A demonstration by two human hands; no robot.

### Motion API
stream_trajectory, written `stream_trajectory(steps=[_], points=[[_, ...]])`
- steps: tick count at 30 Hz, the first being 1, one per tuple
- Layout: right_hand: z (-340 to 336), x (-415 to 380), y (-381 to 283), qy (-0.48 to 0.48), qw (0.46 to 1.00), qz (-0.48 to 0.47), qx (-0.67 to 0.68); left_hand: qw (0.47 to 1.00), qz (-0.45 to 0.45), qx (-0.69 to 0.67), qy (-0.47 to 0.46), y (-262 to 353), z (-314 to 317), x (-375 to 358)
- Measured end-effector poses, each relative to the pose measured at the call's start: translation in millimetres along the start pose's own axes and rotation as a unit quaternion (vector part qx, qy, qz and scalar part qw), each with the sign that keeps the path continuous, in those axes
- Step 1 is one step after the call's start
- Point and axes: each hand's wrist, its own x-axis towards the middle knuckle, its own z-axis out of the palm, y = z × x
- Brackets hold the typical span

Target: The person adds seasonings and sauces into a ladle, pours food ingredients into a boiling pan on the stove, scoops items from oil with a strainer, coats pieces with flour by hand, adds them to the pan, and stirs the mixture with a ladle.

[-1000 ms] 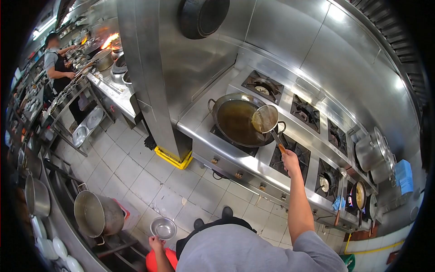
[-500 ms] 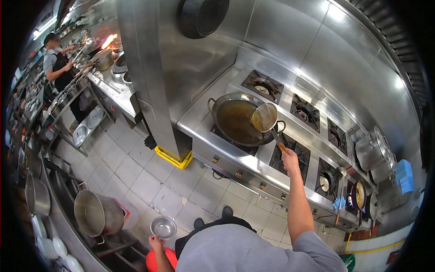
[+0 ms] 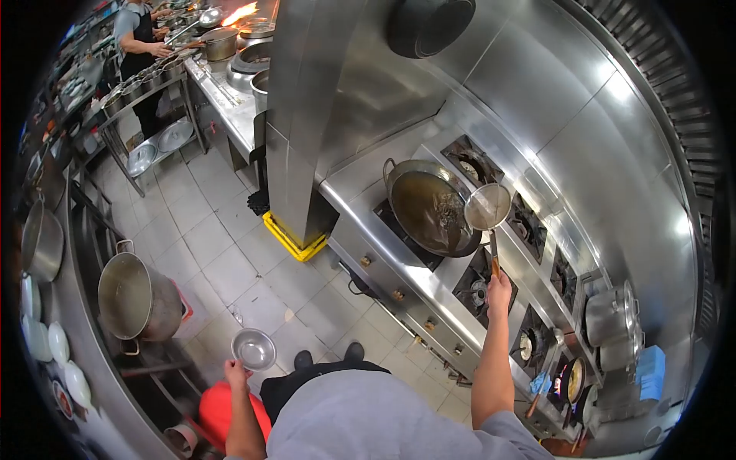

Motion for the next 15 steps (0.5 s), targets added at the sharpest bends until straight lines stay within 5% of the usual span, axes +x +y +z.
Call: stream_trajectory(steps=[10,15], points=[[7,4,10,0.0,0.998,0.027,-0.057,1.0,-0.013,-0.017,-0.012,-1,9,1],[7,-1,17,-0.061,0.99,0.109,0.067,0.999,-0.004,-0.045,-0.017,16,10,-2]])
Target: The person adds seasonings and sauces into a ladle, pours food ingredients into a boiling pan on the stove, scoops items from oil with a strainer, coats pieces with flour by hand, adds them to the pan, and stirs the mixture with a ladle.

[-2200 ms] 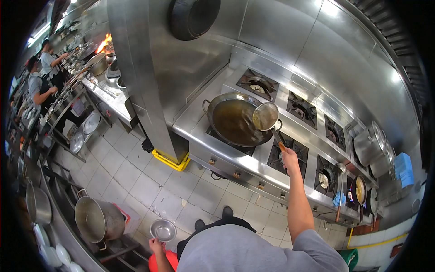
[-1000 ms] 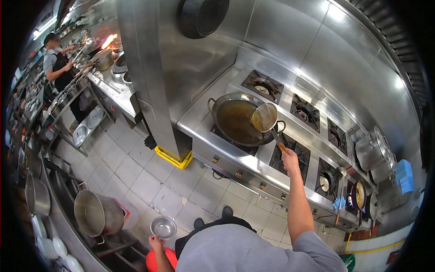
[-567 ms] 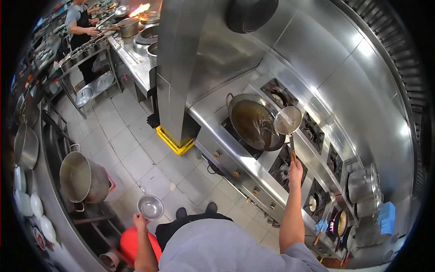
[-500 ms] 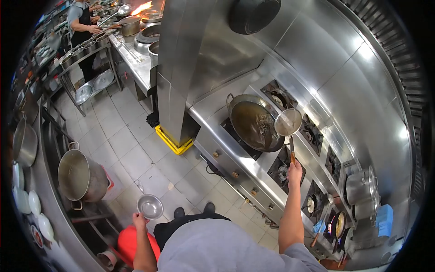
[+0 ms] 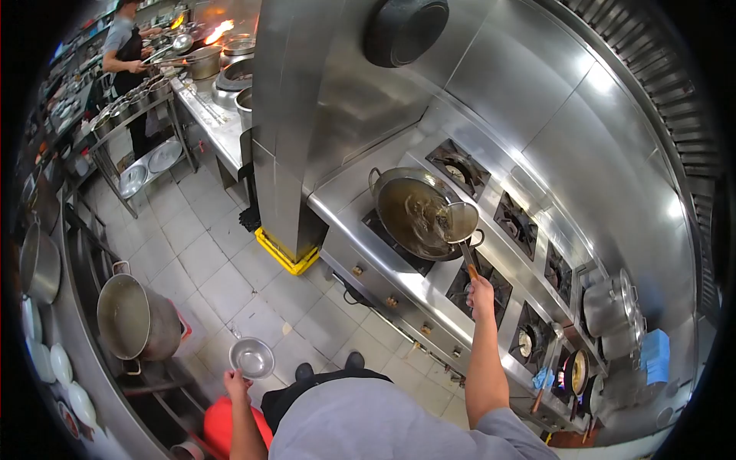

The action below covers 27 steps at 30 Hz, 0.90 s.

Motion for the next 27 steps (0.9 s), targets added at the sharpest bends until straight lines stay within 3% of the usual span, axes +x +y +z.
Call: stream_trajectory(steps=[4,11,13,27], points=[[0,0,9,-0.005,0.996,0.04,0.085,1.0,0.016,-0.024,-0.01,17,16,-4],[-2,-15,11,-0.001,0.999,-0.007,0.054,0.992,0.012,-0.084,-0.096,59,74,-10],[-4,-17,12,-0.011,0.998,-0.007,0.06,0.981,0.003,-0.138,-0.134,82,107,-26],[4,-50,3,-0.031,0.996,-0.024,0.084,0.929,0.051,-0.098,-0.354,200,332,-97]])
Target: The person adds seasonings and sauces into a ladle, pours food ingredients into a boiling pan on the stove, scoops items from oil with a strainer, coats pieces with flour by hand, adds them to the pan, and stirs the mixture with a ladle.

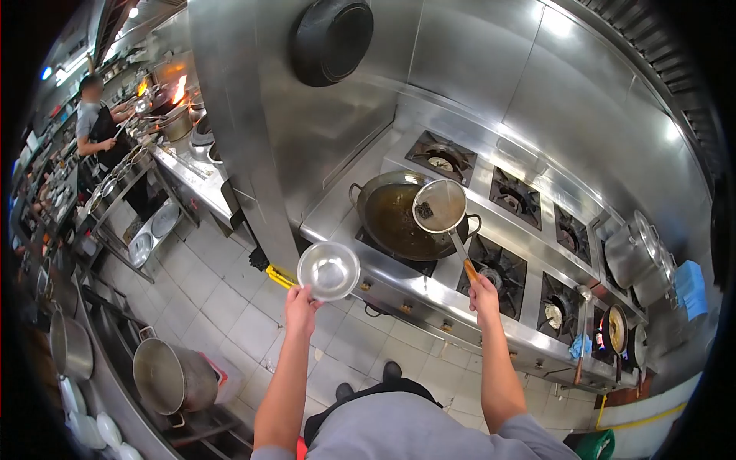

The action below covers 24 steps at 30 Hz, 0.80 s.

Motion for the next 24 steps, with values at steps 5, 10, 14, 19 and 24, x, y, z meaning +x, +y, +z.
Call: stream_trajectory(steps=[5,10,14,19,24], points=[[0,-14,-15,0.013,0.999,-0.02,-0.021,0.998,0.014,0.034,-0.048,0,87,55],[-5,-35,-32,-0.001,0.993,-0.082,-0.082,0.993,0.003,0.088,-0.084,-14,154,98],[-13,-37,-30,0.011,0.961,-0.185,-0.204,0.988,-0.025,0.125,-0.083,-31,186,118],[-22,-19,-9,0.034,0.972,-0.193,-0.132,0.985,-0.038,0.109,-0.125,-43,204,115],[-20,-21,-31,0.013,0.998,-0.013,0.064,0.988,-0.04,0.074,-0.127,-36,190,99]])
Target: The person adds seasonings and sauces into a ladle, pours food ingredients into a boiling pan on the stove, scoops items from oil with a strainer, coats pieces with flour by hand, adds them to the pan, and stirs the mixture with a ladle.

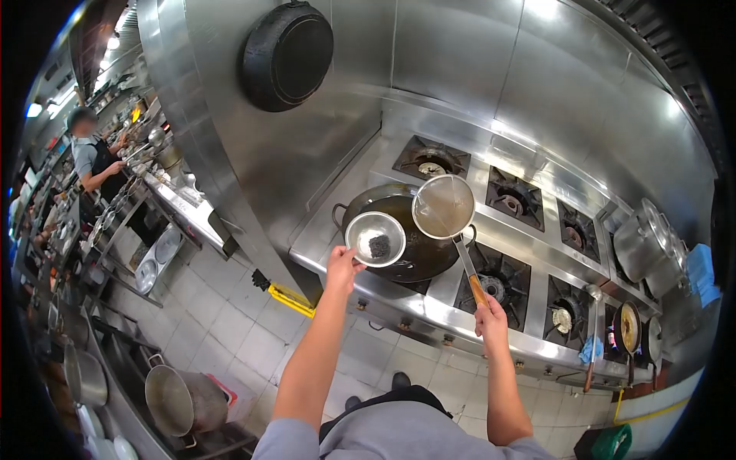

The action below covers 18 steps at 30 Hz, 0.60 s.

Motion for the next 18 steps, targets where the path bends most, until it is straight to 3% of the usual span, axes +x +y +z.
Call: stream_trajectory(steps=[6,8,11,12,14,18], points=[[2,11,24,-0.006,0.999,0.044,0.002,0.996,0.058,-0.065,0.034,11,-79,-87],[7,12,28,-0.007,0.999,0.046,0.003,0.99,0.044,-0.076,0.112,9,-112,-122],[9,22,47,0.02,0.99,-0.07,-0.12,0.985,0.039,-0.066,0.154,-18,-195,-177],[6,29,59,0.026,0.99,-0.069,-0.12,0.98,0.036,-0.072,0.18,-25,-213,-198],[3,39,70,0.061,0.955,-0.162,-0.24,0.97,0.03,-0.087,0.225,-39,-246,-239],[19,47,64,0.077,0.906,-0.176,-0.378,0.958,0.013,-0.1,0.268,-70,-298,-296]])
